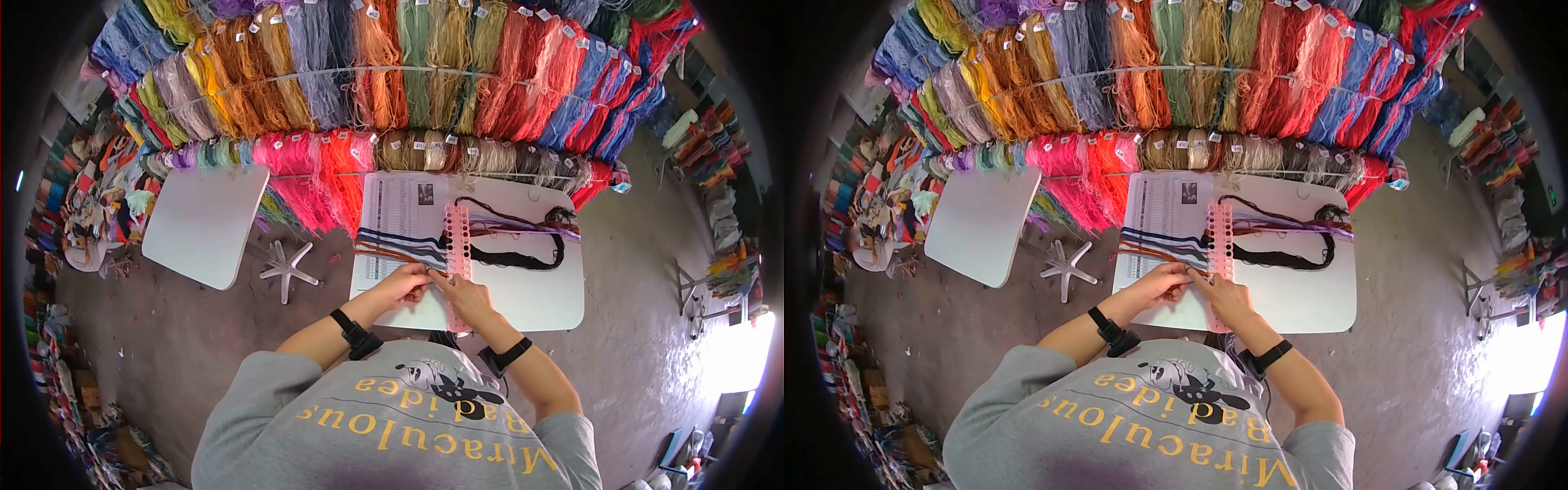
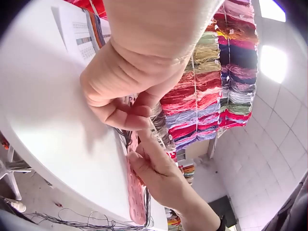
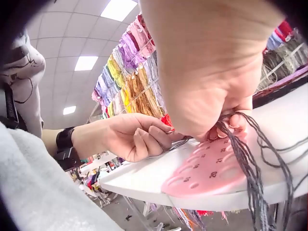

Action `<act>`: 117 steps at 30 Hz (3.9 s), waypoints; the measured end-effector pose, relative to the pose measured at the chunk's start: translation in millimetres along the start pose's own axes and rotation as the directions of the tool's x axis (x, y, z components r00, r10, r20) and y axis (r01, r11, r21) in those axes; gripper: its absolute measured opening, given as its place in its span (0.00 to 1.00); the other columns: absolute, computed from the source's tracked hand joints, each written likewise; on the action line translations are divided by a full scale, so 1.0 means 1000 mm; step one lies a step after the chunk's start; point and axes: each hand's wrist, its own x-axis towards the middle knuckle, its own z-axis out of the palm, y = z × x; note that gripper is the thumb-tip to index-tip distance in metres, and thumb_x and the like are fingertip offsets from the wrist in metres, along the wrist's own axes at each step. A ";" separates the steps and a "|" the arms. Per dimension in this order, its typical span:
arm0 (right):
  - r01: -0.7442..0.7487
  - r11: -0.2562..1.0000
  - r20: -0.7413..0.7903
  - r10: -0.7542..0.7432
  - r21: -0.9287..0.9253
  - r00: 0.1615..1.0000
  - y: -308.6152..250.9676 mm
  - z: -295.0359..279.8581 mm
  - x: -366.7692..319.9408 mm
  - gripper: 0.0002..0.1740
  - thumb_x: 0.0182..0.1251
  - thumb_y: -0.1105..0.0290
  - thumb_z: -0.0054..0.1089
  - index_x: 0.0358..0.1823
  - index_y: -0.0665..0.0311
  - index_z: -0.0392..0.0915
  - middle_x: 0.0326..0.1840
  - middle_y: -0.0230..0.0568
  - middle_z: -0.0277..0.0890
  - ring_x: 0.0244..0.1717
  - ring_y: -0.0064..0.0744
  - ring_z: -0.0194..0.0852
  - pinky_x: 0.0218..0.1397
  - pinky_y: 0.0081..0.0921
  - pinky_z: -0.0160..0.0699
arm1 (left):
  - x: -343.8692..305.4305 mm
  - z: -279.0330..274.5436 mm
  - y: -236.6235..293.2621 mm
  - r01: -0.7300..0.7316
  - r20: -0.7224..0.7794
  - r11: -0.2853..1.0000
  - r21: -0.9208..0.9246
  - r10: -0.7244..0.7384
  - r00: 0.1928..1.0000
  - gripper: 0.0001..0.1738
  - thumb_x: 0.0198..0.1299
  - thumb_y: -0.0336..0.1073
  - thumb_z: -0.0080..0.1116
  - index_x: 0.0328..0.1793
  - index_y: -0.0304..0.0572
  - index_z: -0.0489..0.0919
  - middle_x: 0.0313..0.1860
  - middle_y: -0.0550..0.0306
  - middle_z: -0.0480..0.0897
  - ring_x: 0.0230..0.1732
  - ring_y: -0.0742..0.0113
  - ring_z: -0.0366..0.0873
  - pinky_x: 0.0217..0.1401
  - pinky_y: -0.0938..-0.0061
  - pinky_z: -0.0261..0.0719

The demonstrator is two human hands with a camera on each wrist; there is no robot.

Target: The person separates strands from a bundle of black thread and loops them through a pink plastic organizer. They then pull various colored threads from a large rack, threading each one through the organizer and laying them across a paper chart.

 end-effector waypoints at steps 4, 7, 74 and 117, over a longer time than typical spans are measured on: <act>0.005 0.996 -0.061 0.000 0.091 0.998 0.003 0.002 -0.003 0.35 0.60 0.74 0.51 0.69 0.42 0.57 0.38 0.42 0.74 0.33 0.43 0.80 0.29 0.38 0.80 | 0.005 0.007 0.001 0.040 0.082 0.999 0.003 -0.040 0.996 0.05 0.63 0.35 0.56 0.40 0.43 0.75 0.22 0.67 0.70 0.17 0.79 0.63 0.20 0.80 0.61; -0.105 0.971 -0.184 0.145 0.213 0.972 0.004 0.016 -0.006 0.25 0.62 0.73 0.49 0.62 0.52 0.61 0.40 0.43 0.75 0.35 0.46 0.80 0.33 0.40 0.79 | 0.001 0.011 0.006 0.013 0.032 0.997 0.072 -0.016 0.999 0.07 0.62 0.38 0.59 0.38 0.43 0.77 0.21 0.67 0.70 0.19 0.80 0.64 0.21 0.80 0.63; -0.080 0.928 -0.363 0.221 0.365 0.905 -0.003 0.029 -0.009 0.21 0.54 0.59 0.63 0.47 0.60 0.71 0.39 0.42 0.75 0.36 0.48 0.77 0.39 0.41 0.76 | -0.054 -0.203 0.217 0.082 -0.369 0.381 0.921 0.786 0.496 0.18 0.66 0.48 0.48 0.45 0.43 0.81 0.30 0.46 0.83 0.33 0.52 0.83 0.38 0.60 0.78; -0.004 0.926 -0.450 0.187 0.377 0.873 -0.001 0.030 -0.012 0.15 0.54 0.61 0.63 0.41 0.58 0.73 0.31 0.37 0.73 0.31 0.42 0.76 0.34 0.37 0.75 | -0.045 -0.223 0.407 -0.450 -0.389 0.892 0.039 0.428 0.816 0.14 0.65 0.42 0.55 0.48 0.41 0.79 0.33 0.58 0.81 0.29 0.74 0.75 0.31 0.78 0.77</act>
